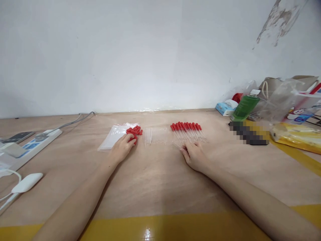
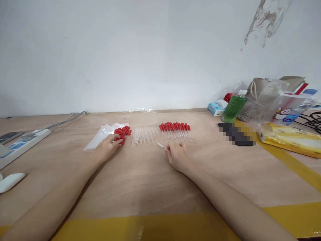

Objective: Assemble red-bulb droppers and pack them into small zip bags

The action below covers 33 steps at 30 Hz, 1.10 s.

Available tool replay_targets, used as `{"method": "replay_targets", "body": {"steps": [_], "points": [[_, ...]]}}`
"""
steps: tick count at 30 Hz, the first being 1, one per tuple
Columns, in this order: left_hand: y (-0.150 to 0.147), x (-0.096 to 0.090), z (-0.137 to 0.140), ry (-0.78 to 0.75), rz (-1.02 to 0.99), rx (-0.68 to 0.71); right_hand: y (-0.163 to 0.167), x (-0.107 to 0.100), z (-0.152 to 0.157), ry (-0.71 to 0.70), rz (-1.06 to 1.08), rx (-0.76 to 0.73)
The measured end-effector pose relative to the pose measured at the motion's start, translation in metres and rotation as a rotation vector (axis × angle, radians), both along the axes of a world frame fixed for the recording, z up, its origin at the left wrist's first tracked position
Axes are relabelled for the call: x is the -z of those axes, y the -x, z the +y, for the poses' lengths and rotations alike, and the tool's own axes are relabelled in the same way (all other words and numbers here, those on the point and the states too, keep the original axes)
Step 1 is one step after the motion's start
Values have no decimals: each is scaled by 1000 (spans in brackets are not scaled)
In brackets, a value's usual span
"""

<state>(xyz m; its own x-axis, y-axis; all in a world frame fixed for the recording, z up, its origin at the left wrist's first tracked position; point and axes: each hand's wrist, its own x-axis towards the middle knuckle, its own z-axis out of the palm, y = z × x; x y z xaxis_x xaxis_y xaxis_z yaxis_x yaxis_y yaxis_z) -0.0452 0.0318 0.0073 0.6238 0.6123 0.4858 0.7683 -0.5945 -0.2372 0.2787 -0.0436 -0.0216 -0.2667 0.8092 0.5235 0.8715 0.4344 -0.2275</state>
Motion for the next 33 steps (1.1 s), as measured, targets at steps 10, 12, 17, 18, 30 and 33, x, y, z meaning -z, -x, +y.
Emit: {"method": "replay_targets", "body": {"steps": [10,12,17,18,30,33], "points": [[-7,14,5,18,-154,29,1,-2,-2,-6,14,-17],[-7,15,4,35,-145,22,1,-2,-2,-7,14,-19],[-9,17,3,109,-130,-25,1,-2,-2,-9,13,-30],[-9,18,3,125,-142,-34,0,-2,-2,-10,13,-30],[-34,1,-25,235,-654,67,1,-1,1,-57,123,-56],[-48,-3,-41,396,-497,310,-1,-4,1,-123,140,-75]]}}
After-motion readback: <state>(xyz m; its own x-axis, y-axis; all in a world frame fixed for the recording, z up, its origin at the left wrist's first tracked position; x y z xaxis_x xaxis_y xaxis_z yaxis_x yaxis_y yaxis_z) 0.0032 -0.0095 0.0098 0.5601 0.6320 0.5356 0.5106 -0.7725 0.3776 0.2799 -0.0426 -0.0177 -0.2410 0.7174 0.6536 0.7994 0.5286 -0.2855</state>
